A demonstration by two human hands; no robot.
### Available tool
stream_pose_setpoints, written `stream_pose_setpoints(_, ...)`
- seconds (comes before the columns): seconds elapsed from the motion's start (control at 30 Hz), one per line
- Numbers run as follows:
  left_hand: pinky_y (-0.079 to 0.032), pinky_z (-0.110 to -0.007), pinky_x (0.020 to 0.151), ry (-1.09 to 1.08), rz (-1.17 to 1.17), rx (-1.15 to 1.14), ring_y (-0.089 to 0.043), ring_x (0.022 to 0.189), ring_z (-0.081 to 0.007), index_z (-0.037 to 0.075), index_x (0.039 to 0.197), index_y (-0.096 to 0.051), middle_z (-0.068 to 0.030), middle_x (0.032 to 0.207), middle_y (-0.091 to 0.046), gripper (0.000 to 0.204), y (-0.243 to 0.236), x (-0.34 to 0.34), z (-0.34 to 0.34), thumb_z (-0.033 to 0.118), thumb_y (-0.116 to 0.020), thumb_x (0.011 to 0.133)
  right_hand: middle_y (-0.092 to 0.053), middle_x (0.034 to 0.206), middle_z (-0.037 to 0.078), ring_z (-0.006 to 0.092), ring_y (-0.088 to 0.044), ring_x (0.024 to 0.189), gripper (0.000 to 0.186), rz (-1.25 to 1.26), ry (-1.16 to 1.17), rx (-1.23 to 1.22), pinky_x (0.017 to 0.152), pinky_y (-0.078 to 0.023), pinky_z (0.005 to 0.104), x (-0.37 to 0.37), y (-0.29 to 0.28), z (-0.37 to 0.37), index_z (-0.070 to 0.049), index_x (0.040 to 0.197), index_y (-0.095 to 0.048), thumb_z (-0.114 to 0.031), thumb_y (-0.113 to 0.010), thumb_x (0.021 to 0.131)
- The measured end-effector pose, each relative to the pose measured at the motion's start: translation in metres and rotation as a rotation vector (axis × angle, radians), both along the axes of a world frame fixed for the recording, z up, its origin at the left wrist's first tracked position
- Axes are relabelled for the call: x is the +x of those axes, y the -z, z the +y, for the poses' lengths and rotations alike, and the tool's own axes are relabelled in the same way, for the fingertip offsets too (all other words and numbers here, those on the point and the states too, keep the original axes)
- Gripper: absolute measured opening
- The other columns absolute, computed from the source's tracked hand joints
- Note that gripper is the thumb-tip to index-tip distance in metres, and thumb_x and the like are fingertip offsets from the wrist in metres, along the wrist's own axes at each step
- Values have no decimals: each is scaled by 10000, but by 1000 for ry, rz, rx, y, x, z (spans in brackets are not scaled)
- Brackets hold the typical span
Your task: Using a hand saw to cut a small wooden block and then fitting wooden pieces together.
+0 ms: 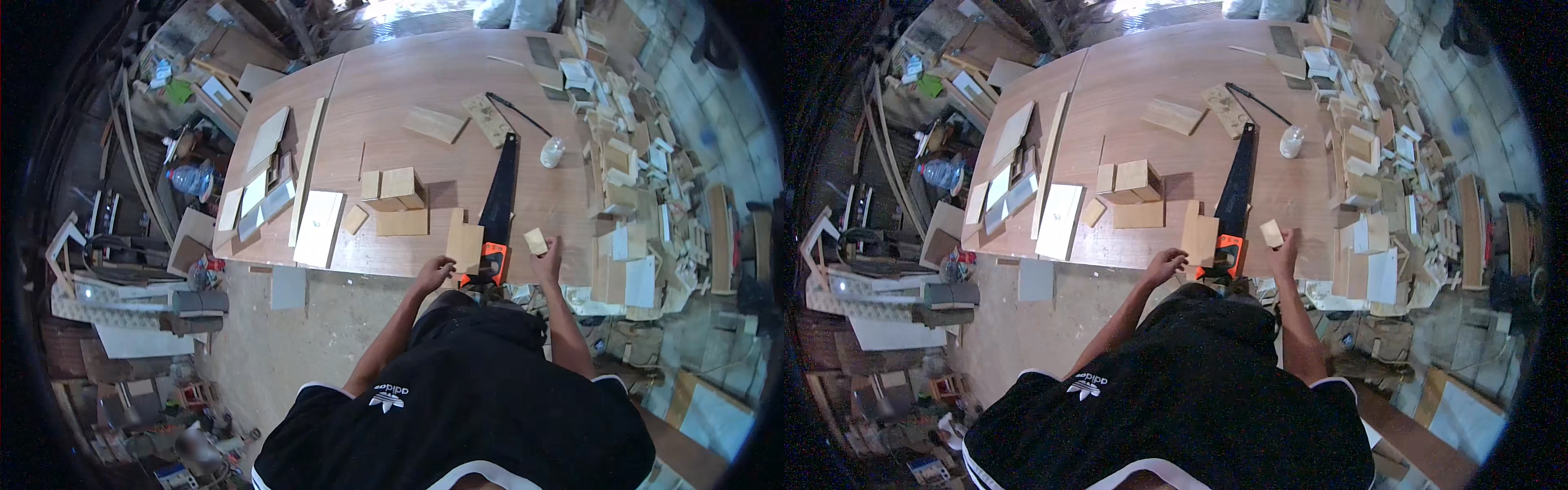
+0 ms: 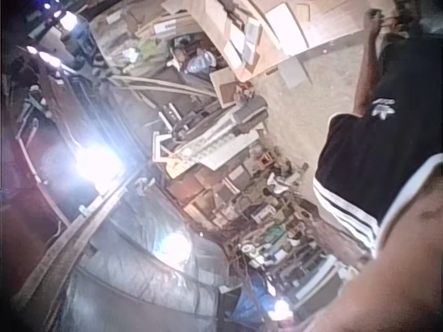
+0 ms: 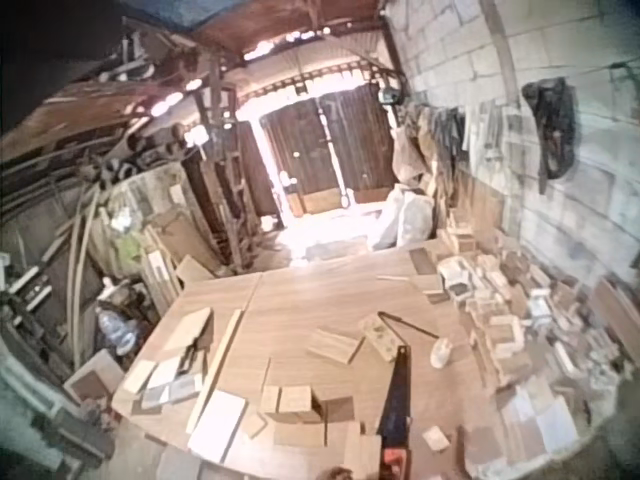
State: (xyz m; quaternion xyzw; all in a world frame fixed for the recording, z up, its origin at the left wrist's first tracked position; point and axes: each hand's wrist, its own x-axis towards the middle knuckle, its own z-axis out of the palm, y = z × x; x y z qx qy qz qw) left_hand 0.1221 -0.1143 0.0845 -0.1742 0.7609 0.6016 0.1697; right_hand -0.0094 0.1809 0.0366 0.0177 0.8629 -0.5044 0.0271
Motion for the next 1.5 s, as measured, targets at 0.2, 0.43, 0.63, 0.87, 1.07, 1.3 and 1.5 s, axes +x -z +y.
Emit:
stream_pose_setpoints(0.2,-505,-283,642,-256,-105,53,-638,766,-165,5,1116,-607,-98,936,-673,299,32,56,-21,222,-516,931,-576,1042,185,368,-581,1019,425,80,-119,107,828,-464,424,-5,-7,18,-50,1115,-435,-4,-645,749)
stream_pose_setpoints(0.43,-504,-276,643,-331,-204,32,-624,743,-163,-9,1089,-626,-105,927,-676,298,60,81,-30,194,-514,902,-623,869,172,403,-594,875,235,46,50,430,724,-452,510,20,3,7,-111,1033,-463,-167,-576,835)
stream_pose_setpoints(0.63,-519,-326,693,-252,-62,14,-640,730,-186,-31,1040,-618,-131,875,-668,274,49,29,-60,169,-526,877,-619,934,147,361,-592,951,231,62,-12,485,755,-463,494,29,-8,-16,-87,1016,-491,-138,-590,814)
stream_pose_setpoints(0.87,-516,-309,699,-119,187,76,-629,759,-186,-15,1154,-560,-126,905,-649,332,6,-35,-91,180,-546,886,-656,788,102,225,-642,608,259,-15,-26,-139,530,-492,302,19,-6,-70,-32,1059,-505,-100,-642,849)
stream_pose_setpoints(1.07,-504,-301,720,318,295,86,-602,828,-170,80,1392,-352,-104,1099,-578,744,-38,-47,-141,261,-741,784,-646,816,119,154,-652,605,251,-362,-176,-523,497,-547,267,35,-76,-213,58,1016,-544,-145,-626,892)
stream_pose_setpoints(1.3,-504,-290,784,-79,184,428,-603,912,-151,-46,1226,-526,-89,987,-636,398,-47,-47,-198,172,-616,905,-619,838,88,142,-634,603,315,-334,-365,-465,505,-550,264,32,-76,-287,81,1125,-539,-183,-537,952)
stream_pose_setpoints(1.5,-518,-289,735,-213,145,437,-634,786,-141,-73,1081,-606,-74,896,-648,307,-43,-36,-241,187,-601,918,-466,1325,111,226,-496,1177,620,-152,-509,-291,814,-526,327,24,-78,-312,-59,1367,-386,51,-448,760)
